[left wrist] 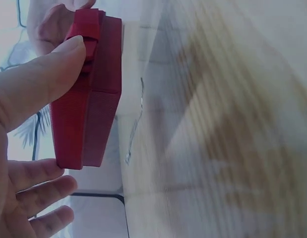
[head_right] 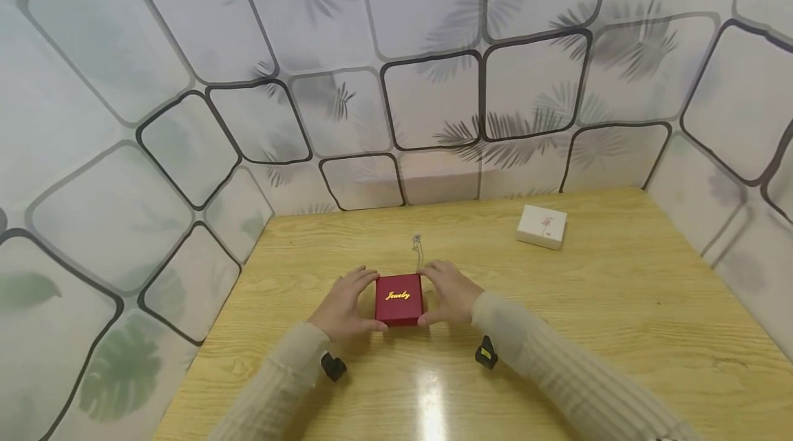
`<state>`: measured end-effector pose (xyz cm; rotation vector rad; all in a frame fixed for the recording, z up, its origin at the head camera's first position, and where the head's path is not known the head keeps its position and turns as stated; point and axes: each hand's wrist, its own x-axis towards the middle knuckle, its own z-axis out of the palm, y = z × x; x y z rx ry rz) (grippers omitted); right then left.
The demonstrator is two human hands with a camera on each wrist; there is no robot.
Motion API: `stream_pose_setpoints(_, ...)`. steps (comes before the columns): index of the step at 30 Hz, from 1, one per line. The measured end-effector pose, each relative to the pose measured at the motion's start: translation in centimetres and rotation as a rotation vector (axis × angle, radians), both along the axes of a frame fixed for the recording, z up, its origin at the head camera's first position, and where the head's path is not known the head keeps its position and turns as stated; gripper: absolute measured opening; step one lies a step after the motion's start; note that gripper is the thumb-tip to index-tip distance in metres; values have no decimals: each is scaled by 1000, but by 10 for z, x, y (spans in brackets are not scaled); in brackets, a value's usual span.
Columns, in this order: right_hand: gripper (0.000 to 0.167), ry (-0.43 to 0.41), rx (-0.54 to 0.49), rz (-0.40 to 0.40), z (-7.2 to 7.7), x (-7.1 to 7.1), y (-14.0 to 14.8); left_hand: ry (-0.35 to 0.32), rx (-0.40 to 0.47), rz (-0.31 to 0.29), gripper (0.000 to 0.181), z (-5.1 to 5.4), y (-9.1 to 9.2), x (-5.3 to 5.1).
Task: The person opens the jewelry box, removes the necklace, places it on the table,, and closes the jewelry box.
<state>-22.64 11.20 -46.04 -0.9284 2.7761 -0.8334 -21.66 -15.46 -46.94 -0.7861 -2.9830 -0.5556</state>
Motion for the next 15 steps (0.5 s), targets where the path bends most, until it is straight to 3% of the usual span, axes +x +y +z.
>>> stream_pose_setpoints(7,98,18,37,6,-1,-24,-9,1,-22,27,101,-1,-9,-19)
stream_pose_setpoints(15,99,-22,86,-2,-3,-43,-18,-25,-61,43,101,2,-16,-38)
